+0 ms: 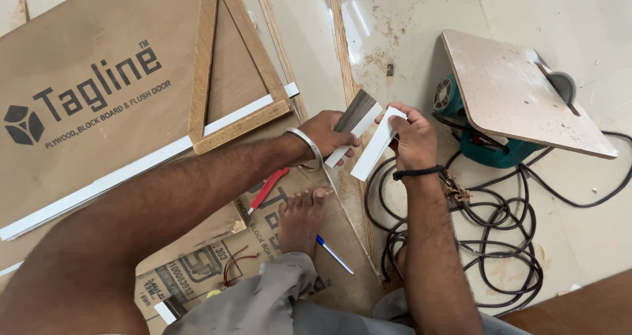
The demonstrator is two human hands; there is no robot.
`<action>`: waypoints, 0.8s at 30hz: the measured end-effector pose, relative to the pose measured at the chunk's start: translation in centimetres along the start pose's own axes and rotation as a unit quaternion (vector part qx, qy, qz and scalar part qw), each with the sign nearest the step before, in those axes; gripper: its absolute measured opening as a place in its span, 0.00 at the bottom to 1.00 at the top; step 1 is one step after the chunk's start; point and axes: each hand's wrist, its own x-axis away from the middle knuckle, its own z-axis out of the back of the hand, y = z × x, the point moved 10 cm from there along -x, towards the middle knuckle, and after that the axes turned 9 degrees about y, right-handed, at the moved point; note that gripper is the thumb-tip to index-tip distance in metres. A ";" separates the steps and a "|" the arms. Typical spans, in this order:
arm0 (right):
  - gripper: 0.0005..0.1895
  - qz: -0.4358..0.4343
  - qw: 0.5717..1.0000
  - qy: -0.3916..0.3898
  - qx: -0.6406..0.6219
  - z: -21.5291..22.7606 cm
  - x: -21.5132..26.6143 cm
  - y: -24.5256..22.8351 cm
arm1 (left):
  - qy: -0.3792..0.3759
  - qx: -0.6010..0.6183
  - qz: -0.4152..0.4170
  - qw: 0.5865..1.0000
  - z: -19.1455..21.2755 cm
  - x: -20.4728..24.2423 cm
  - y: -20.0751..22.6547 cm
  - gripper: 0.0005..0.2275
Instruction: Measuring, marking, and cutting plastic profiles for installation on a plywood surface.
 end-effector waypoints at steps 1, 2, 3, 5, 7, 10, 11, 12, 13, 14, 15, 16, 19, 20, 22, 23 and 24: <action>0.15 0.000 1.000 -0.001 -0.004 -0.1 0.2 -0.2 | 0.004 -0.010 -0.014 1.000 0.1 -0.2 0.0 0.12; 0.14 -0.001 1.000 -0.001 -0.009 -0.3 0.4 -0.4 | 0.009 -0.020 -0.027 0.999 0.2 -0.4 -0.1 0.11; 0.14 -0.001 1.000 -0.001 -0.009 -0.4 0.6 -0.6 | 0.009 -0.020 -0.027 0.999 0.4 -0.7 -0.3 0.11; 0.13 -0.006 1.000 -0.004 -0.004 -0.8 0.9 -0.9 | 0.042 -0.069 -0.087 0.993 1.2 -1.1 0.3 0.12; 0.14 -0.005 1.000 -0.008 -0.011 -0.5 0.8 -0.5 | 0.058 -0.080 -0.092 0.991 1.7 -1.2 0.2 0.12; 0.14 0.006 0.999 -0.013 -0.035 0.2 -0.2 0.6 | 0.075 -0.081 -0.085 0.990 2.1 -1.1 0.4 0.14; 0.14 0.013 0.998 -0.015 -0.052 0.6 -0.6 1.0 | 0.076 -0.071 -0.072 0.992 2.2 -1.0 0.3 0.14; 0.14 0.013 0.998 -0.016 -0.052 0.4 -0.5 0.9 | 0.077 -0.071 -0.072 0.992 2.2 -0.7 0.6 0.14; 0.13 0.012 0.999 -0.007 -0.051 0.5 -0.5 0.8 | 0.074 -0.067 -0.064 0.993 2.1 -0.4 0.8 0.15; 0.13 0.012 0.999 0.002 -0.050 0.6 -0.5 0.7 | 0.070 -0.064 -0.056 0.994 2.1 -0.2 1.0 0.15; 0.13 0.012 0.999 0.002 -0.051 0.4 -0.4 0.6 | 0.070 -0.064 -0.056 0.994 2.1 -0.5 0.7 0.15; 0.12 0.006 0.999 0.014 -0.049 0.6 -0.4 0.8 | 0.072 -0.062 -0.063 0.993 2.1 -0.9 0.4 0.16; 0.11 -0.002 0.998 0.038 -0.055 1.0 -0.6 1.4 | 0.078 -0.053 -0.080 0.992 2.1 -1.5 0.2 0.16; 0.11 -0.006 0.997 0.050 -0.063 1.4 -0.8 1.6 | 0.082 -0.045 -0.090 0.992 2.0 -1.7 0.3 0.17; 0.11 -0.005 0.995 0.060 -0.074 1.6 -1.0 1.9 | 0.081 -0.038 -0.096 0.991 1.9 -1.9 0.2 0.17; 0.11 -0.008 0.994 0.067 -0.084 1.8 -1.1 2.2 | 0.082 -0.029 -0.098 0.991 1.9 -2.0 0.2 0.17; 0.11 -0.006 0.994 0.070 -0.084 1.8 -1.3 2.4 | 0.079 -0.029 -0.100 0.991 1.7 -2.2 0.2 0.17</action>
